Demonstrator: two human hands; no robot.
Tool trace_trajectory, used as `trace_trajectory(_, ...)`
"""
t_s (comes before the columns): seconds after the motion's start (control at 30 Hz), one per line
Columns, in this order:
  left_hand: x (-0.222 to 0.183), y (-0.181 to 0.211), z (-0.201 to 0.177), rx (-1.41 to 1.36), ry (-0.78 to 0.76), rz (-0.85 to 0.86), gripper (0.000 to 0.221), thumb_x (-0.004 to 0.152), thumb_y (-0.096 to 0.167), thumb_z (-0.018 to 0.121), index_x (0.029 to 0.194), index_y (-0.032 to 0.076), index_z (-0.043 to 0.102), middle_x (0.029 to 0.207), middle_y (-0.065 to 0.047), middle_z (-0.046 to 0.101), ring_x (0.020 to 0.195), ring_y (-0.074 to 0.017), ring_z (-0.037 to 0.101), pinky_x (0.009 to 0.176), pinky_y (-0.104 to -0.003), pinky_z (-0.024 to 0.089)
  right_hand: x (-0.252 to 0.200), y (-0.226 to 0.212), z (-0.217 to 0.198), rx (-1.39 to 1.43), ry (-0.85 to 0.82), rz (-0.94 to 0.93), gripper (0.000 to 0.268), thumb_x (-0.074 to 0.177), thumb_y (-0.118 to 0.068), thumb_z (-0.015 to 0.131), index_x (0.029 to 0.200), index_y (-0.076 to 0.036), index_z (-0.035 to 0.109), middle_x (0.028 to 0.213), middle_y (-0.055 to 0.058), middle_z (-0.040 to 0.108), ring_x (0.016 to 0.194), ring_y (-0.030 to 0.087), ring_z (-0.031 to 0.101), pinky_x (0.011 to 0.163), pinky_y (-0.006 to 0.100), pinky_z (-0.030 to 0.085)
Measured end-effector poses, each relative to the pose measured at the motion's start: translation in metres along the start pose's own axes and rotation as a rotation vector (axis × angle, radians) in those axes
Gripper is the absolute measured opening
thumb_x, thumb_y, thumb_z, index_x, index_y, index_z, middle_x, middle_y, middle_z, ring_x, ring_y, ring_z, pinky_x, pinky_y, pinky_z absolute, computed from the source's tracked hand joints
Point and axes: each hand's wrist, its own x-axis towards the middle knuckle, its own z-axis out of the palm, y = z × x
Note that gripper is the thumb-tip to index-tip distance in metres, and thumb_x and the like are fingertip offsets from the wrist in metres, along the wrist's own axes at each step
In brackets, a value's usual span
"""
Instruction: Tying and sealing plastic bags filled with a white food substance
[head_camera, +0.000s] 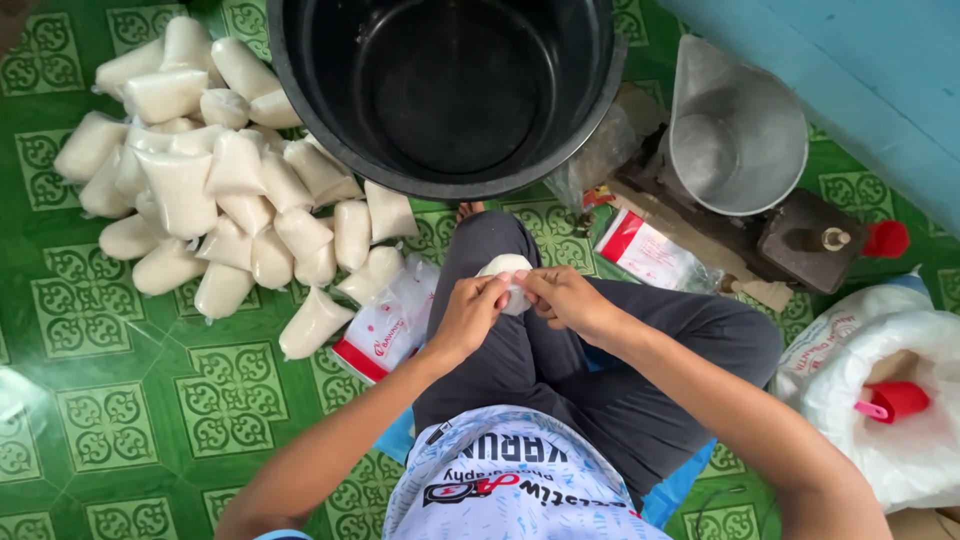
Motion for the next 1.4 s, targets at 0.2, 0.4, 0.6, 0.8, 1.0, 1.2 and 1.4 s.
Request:
trace_trajectory(0.2, -0.007, 0.005, 0.001, 0.081, -0.027, 0.049, 0.045, 0.098, 0.029, 0.052, 0.058, 0.010, 0.053, 0.040, 0.000, 0.035, 0.037, -0.0075, 0.036, 0.039, -0.020, 0.027, 0.003, 0.008, -0.010, -0.052, -0.071, -0.021, 0.034, 0.103, -0.017, 0.044, 0.073, -0.003, 0.052, 0.059, -0.005, 0.025, 0.050, 0.003, 0.026, 0.040, 0.014, 0.025)
trace_trajectory(0.4, 0.003, 0.036, -0.011, 0.418, -0.100, 0.010, 0.039, 0.089, 0.037, 0.054, 0.058, 0.013, 0.059, 0.048, -0.007, 0.051, 0.053, -0.0217, 0.052, 0.053, -0.030, 0.040, -0.014, 0.009, 0.000, 0.211, -0.025, -0.061, 0.029, 0.102, -0.013, 0.044, 0.077, -0.001, 0.052, 0.061, -0.007, 0.021, 0.051, 0.002, 0.022, 0.041, 0.012, 0.018)
trace_trajectory(0.6, 0.009, 0.114, -0.003, 0.688, -0.244, 0.068, 0.036, 0.084, 0.032, 0.052, 0.060, 0.010, 0.067, 0.062, -0.018, 0.064, 0.069, -0.0338, 0.063, 0.067, -0.038, 0.047, -0.027, 0.010, 0.021, 0.600, 0.142, -0.186, 0.025, 0.103, -0.015, 0.049, 0.082, -0.001, 0.054, 0.064, -0.009, 0.020, 0.052, 0.001, 0.026, 0.042, 0.012, 0.021)
trace_trajectory(0.8, 0.018, 0.211, 0.037, 1.293, -0.371, 0.049, 0.038, 0.077, 0.036, 0.049, 0.086, 0.012, 0.077, 0.092, -0.015, 0.073, 0.098, -0.0383, 0.069, 0.083, -0.055, 0.052, -0.046, -0.017, 0.037, 1.136, 0.107, -0.212, 0.016, 0.102, -0.021, 0.053, 0.097, -0.006, 0.058, 0.074, -0.015, 0.027, 0.064, -0.003, 0.034, 0.054, 0.008, 0.029)
trace_trajectory(1.0, 0.024, 0.257, 0.095, 1.598, -0.492, 0.361, 0.035, 0.074, 0.029, 0.050, 0.089, 0.014, 0.077, 0.092, -0.013, 0.073, 0.096, -0.0402, 0.069, 0.084, -0.054, 0.052, -0.066, -0.032, 0.034, 1.740, -0.392, -0.337, 0.013, 0.101, -0.020, 0.053, 0.099, -0.010, 0.061, 0.079, -0.013, 0.039, 0.070, 0.001, 0.038, 0.062, 0.015, 0.035)
trace_trajectory(1.2, -0.010, 0.287, 0.154, 1.759, -0.588, 0.748, 0.023, 0.075, 0.025, 0.058, 0.080, 0.013, 0.077, 0.075, -0.008, 0.072, 0.078, -0.0342, 0.072, 0.071, -0.055, 0.058, -0.071, -0.035, 0.039, 1.787, -0.777, -0.586, 0.019, 0.094, -0.020, 0.062, 0.079, -0.023, 0.050, 0.073, -0.024, 0.044, 0.068, -0.001, 0.043, 0.063, 0.016, 0.040)
trace_trajectory(1.4, -0.079, 0.280, 0.173, 1.477, -0.464, 1.212, 0.019, 0.074, 0.006, 0.057, 0.060, 0.008, 0.069, 0.057, -0.009, 0.067, 0.059, -0.0321, 0.070, 0.048, -0.052, 0.055, -0.038, -0.024, 0.019, 1.512, -0.784, -1.032, 0.022, 0.094, -0.029, 0.060, 0.074, -0.022, 0.053, 0.065, -0.008, 0.048, 0.068, 0.011, 0.050, 0.073, 0.026, 0.049)
